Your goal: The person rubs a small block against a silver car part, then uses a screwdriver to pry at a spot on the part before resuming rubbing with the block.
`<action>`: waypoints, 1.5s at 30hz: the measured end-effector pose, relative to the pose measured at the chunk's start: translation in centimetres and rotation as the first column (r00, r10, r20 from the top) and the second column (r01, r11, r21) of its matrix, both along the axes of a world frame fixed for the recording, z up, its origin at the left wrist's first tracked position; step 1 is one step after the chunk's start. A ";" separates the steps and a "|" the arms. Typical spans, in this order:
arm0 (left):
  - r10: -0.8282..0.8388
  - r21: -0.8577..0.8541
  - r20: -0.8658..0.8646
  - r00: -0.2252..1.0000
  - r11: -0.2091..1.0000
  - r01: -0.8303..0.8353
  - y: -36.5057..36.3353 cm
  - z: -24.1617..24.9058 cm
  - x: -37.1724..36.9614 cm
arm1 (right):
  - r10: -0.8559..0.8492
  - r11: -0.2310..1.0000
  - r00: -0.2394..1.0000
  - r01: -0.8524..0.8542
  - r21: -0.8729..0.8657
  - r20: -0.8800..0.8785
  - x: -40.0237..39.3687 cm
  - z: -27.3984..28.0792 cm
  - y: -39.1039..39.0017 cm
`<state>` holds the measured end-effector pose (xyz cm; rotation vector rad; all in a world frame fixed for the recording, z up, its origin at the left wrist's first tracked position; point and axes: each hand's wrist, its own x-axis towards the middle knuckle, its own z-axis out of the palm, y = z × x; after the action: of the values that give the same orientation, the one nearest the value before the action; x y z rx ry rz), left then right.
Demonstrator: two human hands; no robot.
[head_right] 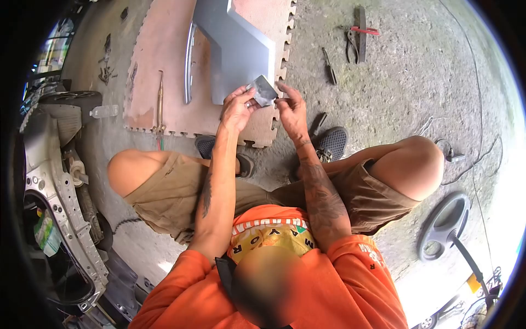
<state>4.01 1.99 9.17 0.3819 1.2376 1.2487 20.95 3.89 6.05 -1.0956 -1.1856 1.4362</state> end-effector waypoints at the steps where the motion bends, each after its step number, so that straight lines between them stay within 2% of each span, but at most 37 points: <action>1: 0.013 0.008 0.034 0.999 1.000 -0.013 0.0 0.0 0.0 | -0.053 0.974 0.978 0.006 -0.227 -0.203 -0.1 0.2 0.3; 2: 0.007 0.005 0.033 0.999 1.000 -0.007 0.0 0.0 -0.1 | -0.121 0.952 0.941 0.020 -0.304 -0.315 -0.2 0.2 0.6; 3: -0.006 0.005 0.029 1.000 1.000 0.006 0.0 0.0 0.1 | -0.130 0.951 0.940 0.028 -0.308 -0.315 -0.2 0.5 0.7; 5: -0.024 0.003 0.030 0.999 1.000 0.024 0.0 -0.1 0.4 | -0.107 0.948 0.981 0.052 -0.313 -0.162 -0.3 1.1 1.0; 6: -0.018 -0.009 0.020 1.000 1.000 0.018 -0.1 -0.1 0.6 | -0.089 0.964 0.985 0.048 -0.263 -0.147 -0.7 0.9 1.0; 8: -0.009 -0.021 0.007 1.000 1.000 0.009 -0.4 -0.1 0.9 | -0.050 0.959 0.996 0.025 -0.281 -0.080 -1.3 0.6 0.7; 9: 0.061 -0.059 0.035 0.998 0.997 -0.059 -0.6 -0.5 1.0 | -0.004 0.954 1.000 0.000 -0.301 -0.014 -1.7 0.6 0.5; 10: 0.135 -0.100 0.059 0.989 0.987 -0.128 -1.0 -0.9 1.0 | -0.105 0.907 0.987 0.043 -0.420 -0.125 -2.3 0.6 -0.1; 11: 0.141 -0.103 0.056 0.988 0.985 -0.135 -1.5 -1.4 1.0 | -0.099 0.906 0.987 0.037 -0.423 -0.126 -2.5 0.5 -0.5; 13: 0.224 -0.205 0.175 0.959 0.961 -0.187 -2.8 -4.2 0.7 | -0.285 0.737 0.887 -0.039 -0.675 -0.363 -2.8 -1.1 -1.3; 14: 0.297 -0.307 0.261 0.918 0.928 -0.213 -3.1 -5.5 0.4 | -0.336 0.674 0.811 -0.149 -0.724 -0.479 -2.7 -2.2 -1.5; 15: 0.298 -0.306 0.262 0.918 0.928 -0.214 -3.5 -6.1 0.3 | -0.334 0.675 0.811 -0.149 -0.723 -0.479 -2.7 -2.4 -1.7; 18: 0.304 -0.278 0.491 0.817 0.943 -0.184 -4.9 -7.3 0.1 | -0.299 0.636 0.844 -0.172 -0.752 -0.446 -2.6 -2.7 -2.2; 20: 0.265 -0.283 0.468 0.843 0.949 -0.141 -5.1 -7.2 0.5 | -0.104 0.491 0.936 -0.246 -0.836 -0.336 -2.8 -2.0 -2.8; 21: 0.226 -0.290 0.447 0.866 0.952 -0.098 -5.2 -7.5 0.7 | -0.106 0.491 0.935 -0.246 -0.835 -0.338 -2.9 -2.2 -3.2; 22: 0.190 -0.292 0.339 0.921 0.952 -0.089 -5.5 -7.7 1.0 | -0.043 0.507 0.939 -0.275 -0.817 -0.342 -2.9 -2.4 -3.4; 23: 0.188 -0.291 0.339 0.922 0.953 -0.087 -5.6 -8.0 1.0 | 0.021 0.520 0.939 -0.303 -0.799 -0.343 -2.9 -2.7 -3.5; 24: 0.118 -0.328 0.227 0.967 0.944 -0.038 -5.6 -7.3 1.1 | 0.002 0.588 0.957 -0.235 -0.774 -0.290 -3.1 -3.4 -3.1; 25: 0.040 -0.371 0.115 0.993 0.929 0.006 -5.4 -6.7 1.2 | 0.001 0.588 0.957 -0.234 -0.774 -0.289 -2.9 -4.1 -2.7; 26: -0.040 -0.402 -0.034 0.999 0.915 0.023 -5.5 -7.1 0.7 | -0.054 0.638 0.973 -0.139 -0.757 -0.224 -2.6 -4.8 -2.3; 27: -0.044 -0.405 -0.032 0.998 0.914 0.028 -5.2 -7.6 0.5 | -0.114 0.680 0.981 -0.040 -0.732 -0.159 -2.4 -4.8 -1.9; 28: 0.025 -0.387 -0.153 0.988 0.918 -0.083 -4.7 -8.2 0.4 | -0.151 0.735 0.981 0.032 -0.677 -0.118 -2.7 -4.1 -1.4; 29: 0.095 -0.355 -0.269 0.958 0.915 -0.190 -4.1 -8.9 0.3 | -0.157 0.734 0.981 0.039 -0.678 -0.114 -2.7 -4.9 -0.8; 30: 0.258 -0.371 -0.220 0.941 0.870 -0.326 -3.5 -9.3 0.1 | -0.058 0.892 0.989 0.114 -0.437 0.138 -2.8 -5.6 -0.2; 31: 0.255 -0.374 -0.217 0.942 0.870 -0.322 -2.9 -9.6 -0.3 | -0.028 0.983 0.917 0.098 -0.156 0.398 -2.9 -6.4 0.1; 33: 0.334 -0.411 -0.174 0.926 0.830 -0.376 -1.6 -10.0 -1.4 | -0.004 0.972 0.918 0.097 -0.215 0.395 -3.0 -7.2 0.4; 35: 0.326 -0.456 -0.132 0.936 0.818 -0.349 -0.6 -10.3 -1.7 | -0.069 0.993 0.866 0.108 -0.051 0.495 -3.0 -7.3 0.6; 38: 0.298 -0.412 -0.166 0.940 0.845 -0.341 0.4 -9.6 -1.3 | -0.122 0.984 0.905 0.165 -0.072 0.408 -3.5 -7.1 0.8; 40: 0.272 -0.414 -0.289 0.918 0.829 -0.376 0.8 -9.7 -1.1 | -0.128 0.980 0.901 0.180 -0.089 0.415 -4.1 -3.8 0.9; 41: 0.279 -0.415 -0.286 0.917 0.826 -0.381 0.6 -10.1 -1.2 | -0.138 0.974 0.898 0.200 -0.109 0.418 -4.4 -2.6 0.8; 43: 0.267 -0.382 -0.286 0.920 0.849 -0.365 1.0 -9.9 -1.4 | -0.135 0.976 0.893 0.194 -0.097 0.428 -5.0 -3.9 1.2; 45: 0.286 -0.430 -0.300 0.910 0.811 -0.397 1.6 -8.7 -1.0 | -0.134 0.978 0.890 0.190 -0.088 0.437 -5.3 -4.8 1.5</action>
<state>2.97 3.54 0.50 -0.0850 1.8207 1.1594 15.66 5.36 1.20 -1.6245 -1.2767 1.1857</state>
